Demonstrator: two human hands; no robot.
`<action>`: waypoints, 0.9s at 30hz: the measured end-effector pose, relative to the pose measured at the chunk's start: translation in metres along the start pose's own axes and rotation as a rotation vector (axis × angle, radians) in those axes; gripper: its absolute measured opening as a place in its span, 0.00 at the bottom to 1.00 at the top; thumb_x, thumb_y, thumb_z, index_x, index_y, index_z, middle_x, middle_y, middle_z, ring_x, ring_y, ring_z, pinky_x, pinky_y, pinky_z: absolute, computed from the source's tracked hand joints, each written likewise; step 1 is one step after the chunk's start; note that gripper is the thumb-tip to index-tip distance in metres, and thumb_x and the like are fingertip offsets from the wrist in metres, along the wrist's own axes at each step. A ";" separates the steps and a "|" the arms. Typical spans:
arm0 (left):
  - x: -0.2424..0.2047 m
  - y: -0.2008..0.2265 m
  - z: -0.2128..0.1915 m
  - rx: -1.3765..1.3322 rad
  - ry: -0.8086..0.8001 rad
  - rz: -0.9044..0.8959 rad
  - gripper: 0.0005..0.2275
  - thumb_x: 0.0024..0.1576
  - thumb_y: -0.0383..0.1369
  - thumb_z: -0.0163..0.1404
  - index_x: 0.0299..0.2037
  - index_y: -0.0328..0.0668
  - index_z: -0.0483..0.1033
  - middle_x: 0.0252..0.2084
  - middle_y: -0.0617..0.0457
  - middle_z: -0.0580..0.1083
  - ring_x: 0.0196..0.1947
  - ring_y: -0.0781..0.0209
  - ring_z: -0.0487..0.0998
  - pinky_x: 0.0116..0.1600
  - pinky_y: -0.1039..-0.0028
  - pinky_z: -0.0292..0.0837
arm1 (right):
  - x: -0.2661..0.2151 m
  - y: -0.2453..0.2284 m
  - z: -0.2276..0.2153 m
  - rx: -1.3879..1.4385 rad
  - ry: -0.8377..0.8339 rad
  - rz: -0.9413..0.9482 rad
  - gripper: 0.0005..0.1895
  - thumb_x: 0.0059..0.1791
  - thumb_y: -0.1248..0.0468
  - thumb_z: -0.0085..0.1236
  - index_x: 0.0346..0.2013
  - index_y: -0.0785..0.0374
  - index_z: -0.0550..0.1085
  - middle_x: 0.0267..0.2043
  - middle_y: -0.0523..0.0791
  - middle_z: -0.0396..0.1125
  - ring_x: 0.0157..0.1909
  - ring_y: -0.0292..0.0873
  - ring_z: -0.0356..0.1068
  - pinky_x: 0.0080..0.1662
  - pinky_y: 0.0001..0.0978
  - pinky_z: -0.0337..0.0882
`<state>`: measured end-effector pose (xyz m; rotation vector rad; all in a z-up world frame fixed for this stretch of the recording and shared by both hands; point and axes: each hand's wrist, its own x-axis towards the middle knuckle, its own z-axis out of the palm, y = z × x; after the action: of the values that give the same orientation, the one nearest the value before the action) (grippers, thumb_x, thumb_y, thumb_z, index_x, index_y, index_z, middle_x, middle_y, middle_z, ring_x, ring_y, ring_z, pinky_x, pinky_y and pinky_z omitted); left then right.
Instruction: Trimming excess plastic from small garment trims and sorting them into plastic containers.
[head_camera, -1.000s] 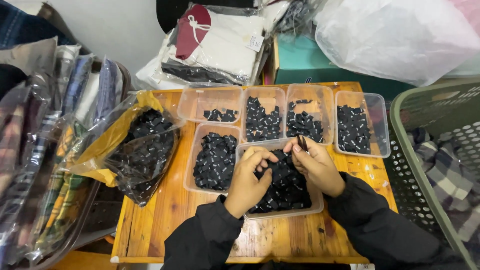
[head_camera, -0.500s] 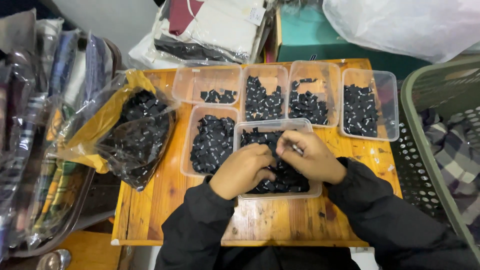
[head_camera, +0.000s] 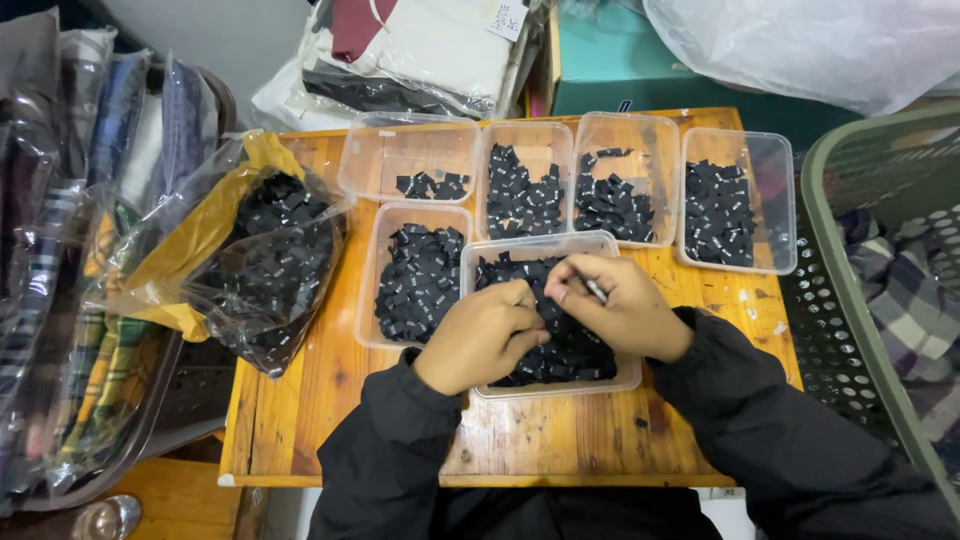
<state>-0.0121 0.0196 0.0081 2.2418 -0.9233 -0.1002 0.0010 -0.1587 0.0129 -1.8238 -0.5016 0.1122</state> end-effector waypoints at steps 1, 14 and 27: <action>0.000 0.000 0.001 0.000 0.001 0.001 0.05 0.46 0.29 0.49 0.20 0.38 0.73 0.23 0.53 0.65 0.26 0.54 0.68 0.30 0.72 0.63 | 0.001 0.001 -0.002 -0.001 0.000 -0.001 0.03 0.40 0.70 0.49 0.23 0.61 0.71 0.08 0.37 0.50 0.14 0.30 0.50 0.20 0.20 0.55; -0.001 -0.002 0.004 -0.311 0.245 -0.073 0.12 0.54 0.31 0.38 0.18 0.41 0.64 0.22 0.54 0.64 0.24 0.52 0.69 0.28 0.73 0.63 | 0.002 -0.001 -0.013 0.111 -0.142 0.075 0.05 0.38 0.71 0.54 0.27 0.64 0.73 0.10 0.34 0.52 0.14 0.25 0.49 0.22 0.13 0.51; -0.003 0.001 0.004 -0.409 0.272 -0.012 0.21 0.59 0.39 0.24 0.19 0.42 0.65 0.21 0.52 0.63 0.20 0.51 0.66 0.26 0.71 0.62 | 0.000 0.001 -0.008 -0.030 -0.091 0.111 0.03 0.36 0.70 0.55 0.23 0.59 0.72 0.09 0.34 0.53 0.13 0.27 0.52 0.22 0.15 0.55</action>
<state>-0.0167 0.0188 0.0053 1.8272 -0.6733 0.0112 0.0040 -0.1659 0.0149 -1.8821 -0.4672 0.2655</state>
